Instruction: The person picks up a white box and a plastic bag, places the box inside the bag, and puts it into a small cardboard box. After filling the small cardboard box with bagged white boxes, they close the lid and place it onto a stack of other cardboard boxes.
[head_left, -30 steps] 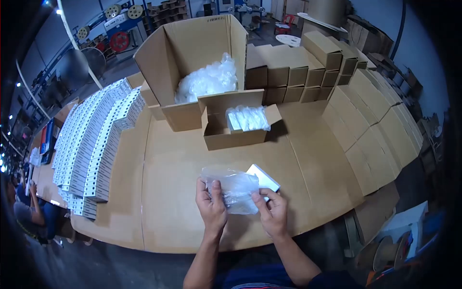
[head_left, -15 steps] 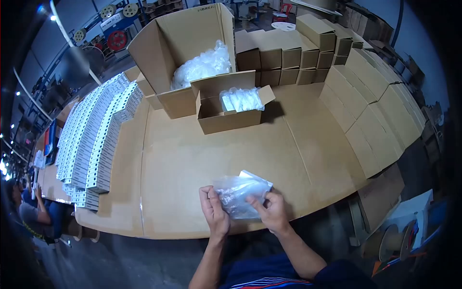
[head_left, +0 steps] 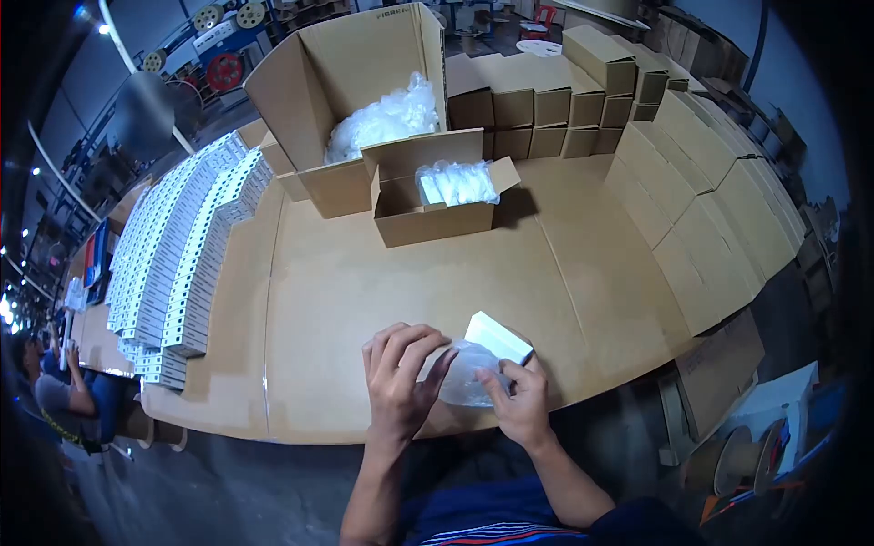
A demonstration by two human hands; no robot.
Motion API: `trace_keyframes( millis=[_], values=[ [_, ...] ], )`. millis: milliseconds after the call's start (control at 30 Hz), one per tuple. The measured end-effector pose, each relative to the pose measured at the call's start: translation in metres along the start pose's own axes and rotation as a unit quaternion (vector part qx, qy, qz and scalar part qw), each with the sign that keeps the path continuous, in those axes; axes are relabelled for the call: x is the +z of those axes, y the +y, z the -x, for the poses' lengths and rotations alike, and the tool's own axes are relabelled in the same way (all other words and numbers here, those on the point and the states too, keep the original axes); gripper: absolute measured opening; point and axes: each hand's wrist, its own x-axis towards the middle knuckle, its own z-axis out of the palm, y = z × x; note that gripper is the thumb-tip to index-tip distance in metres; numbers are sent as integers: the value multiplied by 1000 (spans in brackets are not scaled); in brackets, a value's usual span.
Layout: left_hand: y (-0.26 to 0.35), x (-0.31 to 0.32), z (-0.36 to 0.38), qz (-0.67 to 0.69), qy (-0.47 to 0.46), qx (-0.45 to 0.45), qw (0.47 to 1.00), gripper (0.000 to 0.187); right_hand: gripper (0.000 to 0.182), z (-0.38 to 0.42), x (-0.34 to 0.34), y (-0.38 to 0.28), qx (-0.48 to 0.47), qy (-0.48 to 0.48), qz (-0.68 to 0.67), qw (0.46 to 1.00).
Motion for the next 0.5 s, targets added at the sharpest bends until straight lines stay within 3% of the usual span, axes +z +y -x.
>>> trace_keyframes(
  millis=[200, 500],
  values=[
    [-5, 10, 10, 26, 46, 2, 999, 29, 28, 4, -2, 7, 59, -18, 15, 998],
    [-1, 10, 1, 16, 40, 1, 999, 30, 27, 2, 2, 10, 16, -6, 3, 1000]
  ],
)
